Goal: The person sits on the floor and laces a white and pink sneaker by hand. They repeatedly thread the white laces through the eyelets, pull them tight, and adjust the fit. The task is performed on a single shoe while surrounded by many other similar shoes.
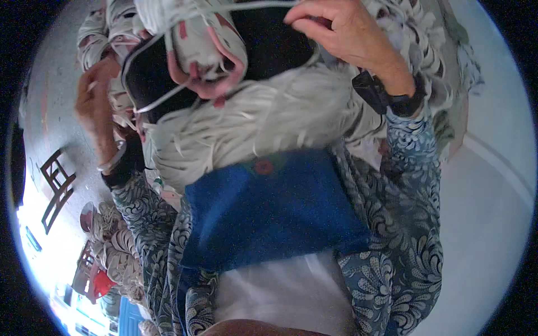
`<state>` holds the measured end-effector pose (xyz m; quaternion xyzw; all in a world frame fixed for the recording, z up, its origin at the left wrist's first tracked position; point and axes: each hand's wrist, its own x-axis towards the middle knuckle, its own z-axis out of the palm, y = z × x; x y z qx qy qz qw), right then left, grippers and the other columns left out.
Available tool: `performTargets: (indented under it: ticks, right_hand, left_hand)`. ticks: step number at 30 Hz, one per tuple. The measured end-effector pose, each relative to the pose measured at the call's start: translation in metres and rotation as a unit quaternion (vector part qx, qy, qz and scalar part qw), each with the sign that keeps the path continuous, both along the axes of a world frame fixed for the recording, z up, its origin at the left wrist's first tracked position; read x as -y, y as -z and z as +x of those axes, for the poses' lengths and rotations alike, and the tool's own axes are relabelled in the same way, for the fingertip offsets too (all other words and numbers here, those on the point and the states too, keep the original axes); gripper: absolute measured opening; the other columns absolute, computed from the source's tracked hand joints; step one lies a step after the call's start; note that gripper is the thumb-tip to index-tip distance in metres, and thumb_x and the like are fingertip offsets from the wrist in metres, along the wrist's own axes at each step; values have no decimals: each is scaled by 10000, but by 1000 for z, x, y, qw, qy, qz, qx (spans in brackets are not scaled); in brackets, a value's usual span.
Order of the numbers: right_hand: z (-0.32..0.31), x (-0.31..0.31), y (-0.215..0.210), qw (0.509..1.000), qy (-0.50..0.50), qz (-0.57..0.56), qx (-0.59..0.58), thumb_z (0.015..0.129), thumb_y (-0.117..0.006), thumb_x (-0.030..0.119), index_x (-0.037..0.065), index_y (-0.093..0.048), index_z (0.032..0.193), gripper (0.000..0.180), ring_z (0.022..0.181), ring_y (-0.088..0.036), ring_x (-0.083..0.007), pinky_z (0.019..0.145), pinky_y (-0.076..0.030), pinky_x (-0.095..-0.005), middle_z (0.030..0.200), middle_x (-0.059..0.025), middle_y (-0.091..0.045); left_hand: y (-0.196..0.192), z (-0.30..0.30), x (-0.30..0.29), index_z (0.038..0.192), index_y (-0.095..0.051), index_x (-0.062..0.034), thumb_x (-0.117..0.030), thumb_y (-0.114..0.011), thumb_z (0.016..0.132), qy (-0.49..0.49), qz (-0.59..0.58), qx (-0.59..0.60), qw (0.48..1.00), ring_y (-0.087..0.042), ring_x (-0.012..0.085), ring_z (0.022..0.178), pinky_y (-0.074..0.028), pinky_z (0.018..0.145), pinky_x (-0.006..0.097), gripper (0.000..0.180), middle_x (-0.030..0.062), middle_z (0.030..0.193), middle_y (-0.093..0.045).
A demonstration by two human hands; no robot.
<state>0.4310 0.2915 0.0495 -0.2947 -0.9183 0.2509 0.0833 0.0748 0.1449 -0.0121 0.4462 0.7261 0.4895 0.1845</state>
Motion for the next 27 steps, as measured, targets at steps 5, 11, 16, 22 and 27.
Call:
performTargets:
  ticks: [5,11,16,22,27]
  right_hand:
    - [-16,59,-5,968,-183,-165,-57,797,-606,38,17,-649,970,179,767,-640,-248,632,-524,-333,975,-78,-607]
    - [-22,84,28,970,-232,-76,-9,829,-587,80,32,-626,838,63,737,-636,-253,603,-522,-355,983,-70,-602]
    - [-37,56,23,990,-37,-45,-129,895,-601,90,21,-643,984,120,624,-638,-171,532,-493,-264,757,-79,-635]
    - [-28,24,52,984,56,139,-92,873,-604,140,52,-610,882,88,638,-636,-297,550,-491,-396,700,-123,-599]
    - [-15,25,37,980,44,191,20,842,-614,126,58,-604,865,73,769,-630,-276,631,-531,-384,894,-77,-562]
  left_hand:
    - [-9,11,28,932,-632,-15,-100,-472,827,108,-68,321,938,-364,60,629,-272,573,193,209,-2,778,-551]
    - [-17,55,18,964,-569,-1,-50,-419,895,180,-113,245,946,-382,67,635,-327,581,206,172,-4,744,-473]
    - [-17,67,19,1008,-545,-2,-44,-442,901,153,-109,205,961,-389,67,646,-334,587,207,154,-10,730,-452]
    - [-2,60,17,1016,-585,8,-72,-443,916,161,-135,300,931,-397,59,646,-336,607,193,191,-21,720,-484]
    - [-10,60,22,1244,-583,-67,-256,-448,1007,210,-116,98,966,-439,30,646,-359,584,181,332,-40,751,-528]
